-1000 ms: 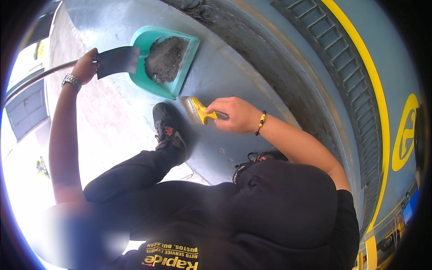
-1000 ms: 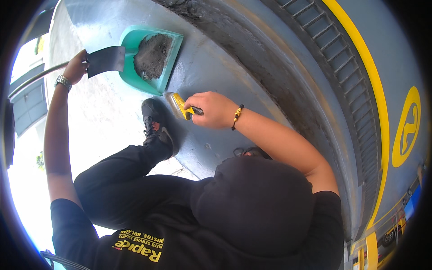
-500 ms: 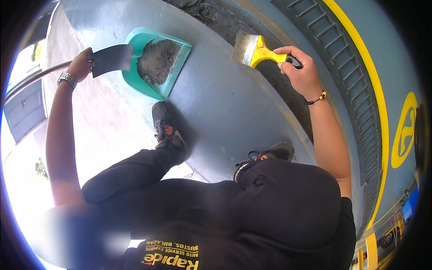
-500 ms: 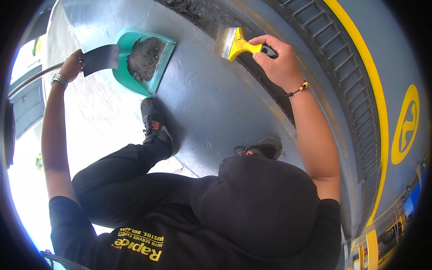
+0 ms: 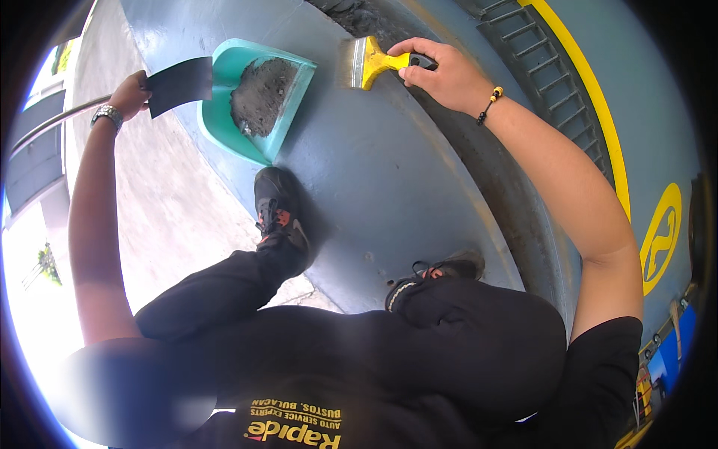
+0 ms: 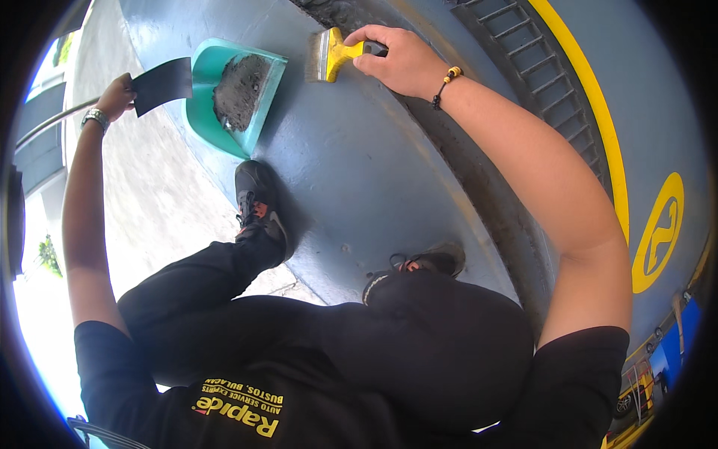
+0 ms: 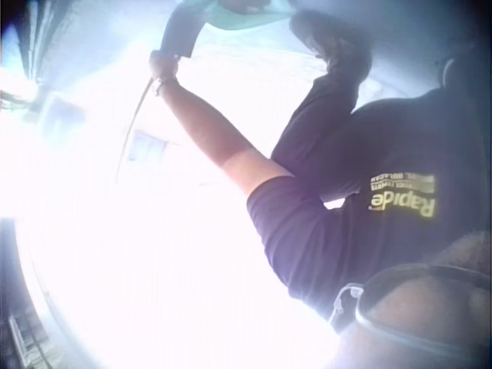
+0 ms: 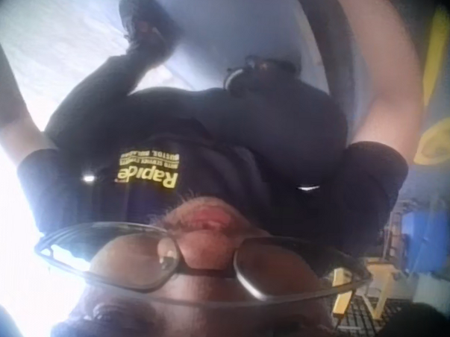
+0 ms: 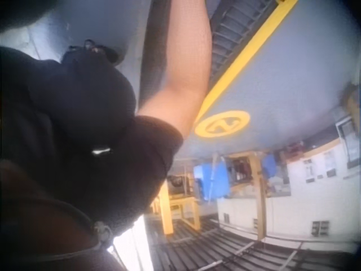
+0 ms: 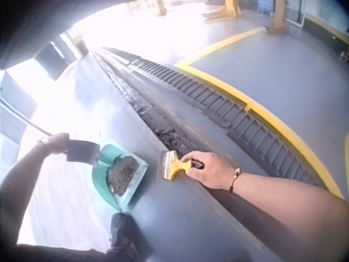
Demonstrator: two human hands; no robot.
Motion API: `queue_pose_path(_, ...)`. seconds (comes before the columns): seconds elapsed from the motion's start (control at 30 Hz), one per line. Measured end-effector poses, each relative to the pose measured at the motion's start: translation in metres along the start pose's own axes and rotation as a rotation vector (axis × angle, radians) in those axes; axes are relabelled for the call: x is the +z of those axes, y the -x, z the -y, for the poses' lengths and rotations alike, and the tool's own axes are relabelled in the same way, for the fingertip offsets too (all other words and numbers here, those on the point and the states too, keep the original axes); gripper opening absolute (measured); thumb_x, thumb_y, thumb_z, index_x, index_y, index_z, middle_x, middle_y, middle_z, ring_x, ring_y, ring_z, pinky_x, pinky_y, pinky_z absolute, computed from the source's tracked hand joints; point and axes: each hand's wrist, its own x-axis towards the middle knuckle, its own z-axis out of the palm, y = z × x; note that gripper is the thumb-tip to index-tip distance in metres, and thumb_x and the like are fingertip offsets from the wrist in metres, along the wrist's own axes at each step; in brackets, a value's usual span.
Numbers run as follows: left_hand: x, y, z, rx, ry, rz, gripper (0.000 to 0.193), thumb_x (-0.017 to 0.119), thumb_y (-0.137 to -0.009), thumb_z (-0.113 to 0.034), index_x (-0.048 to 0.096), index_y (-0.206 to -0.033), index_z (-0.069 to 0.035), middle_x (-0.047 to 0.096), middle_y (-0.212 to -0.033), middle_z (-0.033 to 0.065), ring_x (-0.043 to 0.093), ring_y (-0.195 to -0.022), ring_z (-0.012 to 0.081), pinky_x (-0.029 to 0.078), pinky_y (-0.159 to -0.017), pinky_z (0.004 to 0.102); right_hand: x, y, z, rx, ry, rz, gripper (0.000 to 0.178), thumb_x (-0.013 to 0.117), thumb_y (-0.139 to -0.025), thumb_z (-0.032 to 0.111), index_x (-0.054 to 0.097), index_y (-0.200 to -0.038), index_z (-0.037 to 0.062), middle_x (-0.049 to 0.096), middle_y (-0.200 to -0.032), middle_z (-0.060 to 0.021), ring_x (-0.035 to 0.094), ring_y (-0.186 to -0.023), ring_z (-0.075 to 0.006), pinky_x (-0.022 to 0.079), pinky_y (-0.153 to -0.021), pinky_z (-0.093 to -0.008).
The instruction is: The person scrapes debris from a floor drain using a scraper and brush, then sweeps the debris into a dustpan. They later reposition a long rubber drain cover along the floor.
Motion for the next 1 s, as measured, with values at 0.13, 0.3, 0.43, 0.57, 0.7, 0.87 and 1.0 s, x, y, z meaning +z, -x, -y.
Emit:
queue_pose_path(0.13,-0.001,-0.003,-0.011,-0.047,0.066,0.003,0.013,0.058,-0.085,-0.001,0.046,-0.09,-0.006,0.05,-0.083,0.0033,0.056,-0.077,0.0134,0.057,-0.065,0.0331,0.025,-0.017,-0.013,0.025,-0.012,0.04,0.03,0.061,-0.09,0.017,0.063,-0.12,0.0103,0.066,-0.086,-0.0009,0.061,-0.079,-0.0061,0.049,-0.071,-0.0257)
queue_pose_path(0.3,-0.014,-0.001,-0.022,-0.082,0.029,-0.037,0.015,0.059,-0.084,0.001,0.046,-0.088,-0.005,0.051,-0.084,0.0045,0.059,-0.077,0.0144,0.059,-0.064,0.0327,0.029,0.014,-0.039,0.062,-0.004,-0.083,0.033,0.061,-0.083,0.021,0.066,-0.114,0.0109,0.066,-0.08,-0.0077,0.059,-0.068,-0.0142,0.049,-0.066,-0.0311)
queue_pose_path(0.43,-0.025,-0.002,-0.04,-0.159,0.007,-0.029,0.013,0.058,-0.087,0.0,0.053,-0.098,0.001,0.061,-0.096,0.0117,0.067,-0.086,0.0216,0.062,-0.07,0.035,-0.008,0.061,-0.06,-0.084,0.031,-0.274,0.027,0.062,-0.079,0.015,0.069,-0.104,0.0048,0.07,-0.085,-0.0094,0.062,-0.069,-0.0162,0.05,-0.066,-0.0299)
queue_pose_path(0.57,-0.02,-0.013,-0.066,-0.113,0.025,-0.073,0.012,0.059,-0.084,0.001,0.048,-0.088,-0.004,0.054,-0.083,0.0057,0.063,-0.076,0.017,0.061,-0.064,0.0345,-0.038,0.103,-0.06,0.007,0.065,-0.261,0.026,0.062,-0.079,0.01,0.069,-0.103,0.0031,0.071,-0.09,-0.0093,0.065,-0.077,-0.0168,0.051,-0.072,-0.0285)
queue_pose_path(0.7,-0.008,-0.055,-0.066,-0.117,-0.021,-0.026,0.012,0.058,-0.083,0.002,0.049,-0.09,-0.002,0.055,-0.083,0.0061,0.063,-0.075,0.0177,0.061,-0.063,0.0338,-0.037,0.08,-0.055,-0.043,-0.036,-0.288,0.026,0.063,-0.08,0.01,0.068,-0.104,0.0022,0.071,-0.091,-0.009,0.065,-0.08,-0.0161,0.051,-0.076,-0.0278)
queue_pose_path(0.87,0.009,-0.082,-0.079,-0.084,-0.094,0.017,0.012,0.058,-0.082,0.003,0.051,-0.091,0.0,0.058,-0.081,0.0085,0.065,-0.076,0.0196,0.058,-0.059,0.0346,-0.016,0.032,-0.088,0.017,-0.026,-0.143,0.032,0.066,-0.081,0.015,0.066,-0.11,0.0025,0.068,-0.087,-0.0109,0.064,-0.076,-0.0186,0.051,-0.074,-0.0306)
queue_pose_path(1.0,0.021,-0.088,-0.12,0.041,-0.493,-0.041,0.015,0.061,-0.084,-0.003,0.054,-0.096,0.001,0.064,-0.086,0.0194,0.067,-0.085,0.0337,0.054,-0.069,0.0436,-0.006,0.032,-0.128,-0.055,-0.122,-0.107,0.033,0.065,-0.08,0.009,0.064,-0.111,0.0006,0.068,-0.096,-0.0137,0.065,-0.083,-0.0217,0.051,-0.079,-0.0305)
